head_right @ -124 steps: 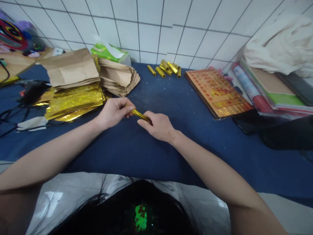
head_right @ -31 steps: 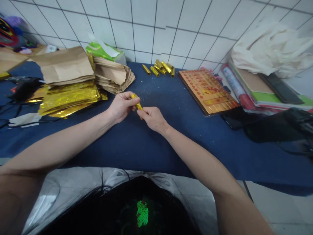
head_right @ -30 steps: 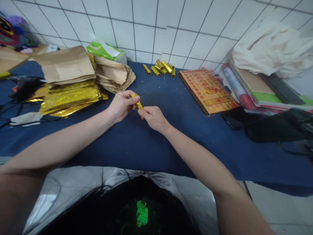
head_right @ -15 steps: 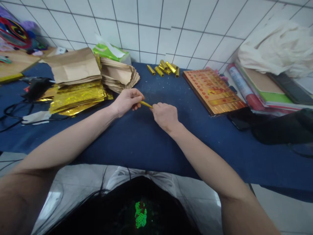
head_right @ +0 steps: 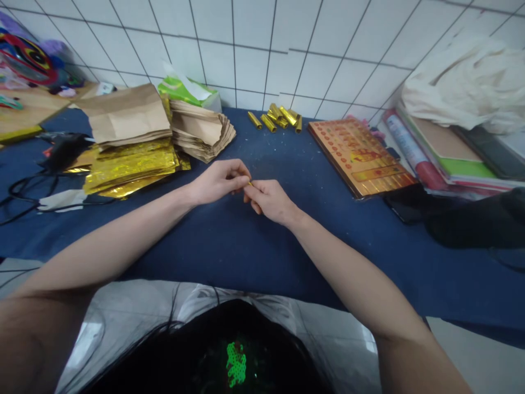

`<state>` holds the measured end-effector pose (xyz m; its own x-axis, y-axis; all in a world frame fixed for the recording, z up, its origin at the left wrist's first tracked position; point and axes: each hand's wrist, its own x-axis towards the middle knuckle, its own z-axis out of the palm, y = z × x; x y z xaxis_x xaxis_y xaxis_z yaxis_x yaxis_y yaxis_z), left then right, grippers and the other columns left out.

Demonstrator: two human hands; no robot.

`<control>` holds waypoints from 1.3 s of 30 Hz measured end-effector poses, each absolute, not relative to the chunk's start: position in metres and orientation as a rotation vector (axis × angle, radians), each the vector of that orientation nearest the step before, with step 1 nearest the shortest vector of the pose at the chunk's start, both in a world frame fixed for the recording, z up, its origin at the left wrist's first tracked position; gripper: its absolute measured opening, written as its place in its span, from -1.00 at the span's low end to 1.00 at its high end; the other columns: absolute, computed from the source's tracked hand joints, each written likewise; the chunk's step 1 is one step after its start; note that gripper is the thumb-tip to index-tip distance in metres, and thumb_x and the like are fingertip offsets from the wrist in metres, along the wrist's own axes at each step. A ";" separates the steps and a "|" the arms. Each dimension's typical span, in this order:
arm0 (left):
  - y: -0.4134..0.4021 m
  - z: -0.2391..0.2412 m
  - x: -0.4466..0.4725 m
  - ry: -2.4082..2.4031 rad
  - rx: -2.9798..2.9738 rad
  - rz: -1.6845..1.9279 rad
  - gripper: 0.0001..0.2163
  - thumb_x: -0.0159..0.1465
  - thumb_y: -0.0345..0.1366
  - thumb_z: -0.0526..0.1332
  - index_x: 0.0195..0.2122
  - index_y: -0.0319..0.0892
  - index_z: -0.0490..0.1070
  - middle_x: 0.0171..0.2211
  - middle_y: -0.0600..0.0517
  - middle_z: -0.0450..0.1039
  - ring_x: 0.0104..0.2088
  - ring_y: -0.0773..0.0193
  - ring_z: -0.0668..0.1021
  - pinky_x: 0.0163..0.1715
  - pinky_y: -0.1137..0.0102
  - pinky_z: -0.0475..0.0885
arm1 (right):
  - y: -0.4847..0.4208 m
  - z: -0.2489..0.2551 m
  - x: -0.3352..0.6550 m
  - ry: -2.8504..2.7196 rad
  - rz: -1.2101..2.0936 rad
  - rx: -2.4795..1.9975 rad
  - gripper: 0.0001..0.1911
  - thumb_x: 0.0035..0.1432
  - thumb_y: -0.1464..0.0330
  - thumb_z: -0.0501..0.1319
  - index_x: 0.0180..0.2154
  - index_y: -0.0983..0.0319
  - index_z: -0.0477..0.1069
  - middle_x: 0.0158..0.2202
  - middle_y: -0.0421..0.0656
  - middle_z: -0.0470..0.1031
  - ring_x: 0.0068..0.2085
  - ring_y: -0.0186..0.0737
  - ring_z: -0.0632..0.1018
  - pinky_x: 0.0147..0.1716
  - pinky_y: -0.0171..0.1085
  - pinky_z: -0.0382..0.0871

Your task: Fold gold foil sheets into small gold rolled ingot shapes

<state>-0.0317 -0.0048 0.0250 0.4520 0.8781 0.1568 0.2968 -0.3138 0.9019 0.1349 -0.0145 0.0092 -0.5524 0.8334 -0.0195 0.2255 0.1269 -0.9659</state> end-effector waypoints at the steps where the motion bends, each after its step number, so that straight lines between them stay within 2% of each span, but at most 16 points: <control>1: -0.005 0.025 -0.032 1.019 1.876 0.823 -0.87 0.18 -0.30 0.14 -0.46 -0.23 0.33 -0.61 0.08 0.37 -0.60 0.43 0.37 -0.60 0.52 0.18 | -0.015 0.009 0.134 -1.879 1.412 -1.024 -0.54 0.10 0.00 0.09 -0.53 0.27 0.30 -0.79 -0.35 0.20 -0.75 -0.51 0.15 -0.72 -0.42 0.00; 5: -0.003 0.025 -0.033 1.040 1.987 0.804 -0.79 0.20 -0.31 0.10 -0.56 -0.24 0.31 -0.62 0.09 0.35 -0.58 0.44 0.34 -0.58 0.52 0.15 | -0.015 0.010 0.134 -1.924 1.368 -1.074 -0.55 0.11 0.02 0.09 -0.55 0.27 0.31 -0.80 -0.35 0.21 -0.75 -0.52 0.16 -0.71 -0.42 0.01; 12: 0.010 0.028 -0.044 1.163 1.845 1.020 -0.77 0.18 -0.36 0.12 -0.63 -0.22 0.25 -0.74 0.14 0.23 -0.68 0.47 0.24 -0.63 0.51 0.10 | -0.013 0.005 0.137 -1.912 1.415 -1.114 -0.53 0.18 0.05 0.01 -0.57 0.26 0.29 -0.79 -0.33 0.24 -0.75 -0.51 0.19 -0.69 -0.42 0.06; 17: 0.013 0.028 -0.047 1.130 1.775 1.049 -0.77 0.17 -0.37 0.14 -0.64 -0.22 0.27 -0.76 0.14 0.23 -0.71 0.48 0.23 -0.64 0.50 0.08 | -0.016 0.007 0.135 -1.970 1.258 -1.094 -0.49 0.14 -0.01 0.02 -0.61 0.24 0.25 -0.79 -0.34 0.16 -0.74 -0.50 0.17 -0.70 -0.40 0.01; 24: 0.015 0.029 -0.052 1.114 1.729 1.063 -0.77 0.16 -0.38 0.16 -0.63 -0.22 0.27 -0.76 0.14 0.22 -0.72 0.50 0.21 -0.67 0.52 0.06 | -0.016 0.004 0.134 -1.951 1.251 -1.172 -0.46 0.12 -0.06 0.01 -0.62 0.24 0.26 -0.78 -0.34 0.15 -0.73 -0.49 0.16 -0.69 -0.38 -0.01; 31: 0.018 0.022 -0.054 1.099 1.637 1.095 -0.75 0.16 -0.30 0.20 -0.63 -0.22 0.24 -0.76 0.15 0.21 -0.73 0.53 0.19 -0.71 0.55 0.03 | -0.014 0.003 0.136 -2.088 0.816 -1.249 -0.44 0.18 -0.01 -0.05 -0.67 0.24 0.20 -0.72 -0.29 0.15 -0.64 -0.43 0.21 -0.58 -0.34 0.03; 36: 0.017 0.020 -0.054 1.057 1.481 1.002 -0.67 0.14 -0.13 0.24 -0.65 -0.21 0.24 -0.76 0.11 0.25 -0.75 0.52 0.24 -0.74 0.55 0.05 | -0.005 0.002 0.146 -2.322 0.060 -1.346 -0.43 0.24 0.02 -0.13 -0.62 0.24 0.25 -0.66 -0.20 0.28 -0.61 -0.37 0.23 -0.57 -0.29 -0.13; 39: 0.019 0.020 -0.055 1.143 1.349 0.854 -0.57 0.15 0.04 0.16 -0.63 -0.24 0.34 -0.78 0.05 0.27 -0.79 0.48 0.26 -0.77 0.53 0.04 | -0.002 0.000 0.150 -2.415 -0.197 -1.322 -0.48 0.26 0.08 -0.11 -0.55 0.25 0.33 -0.59 -0.15 0.38 -0.57 -0.34 0.29 -0.56 -0.28 -0.14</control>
<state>-0.0547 0.0191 0.0197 0.2698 0.9548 -0.1248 0.1511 0.0861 0.9848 0.1497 -0.0022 -0.0001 -0.4855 0.7816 0.3917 0.8348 0.5475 -0.0578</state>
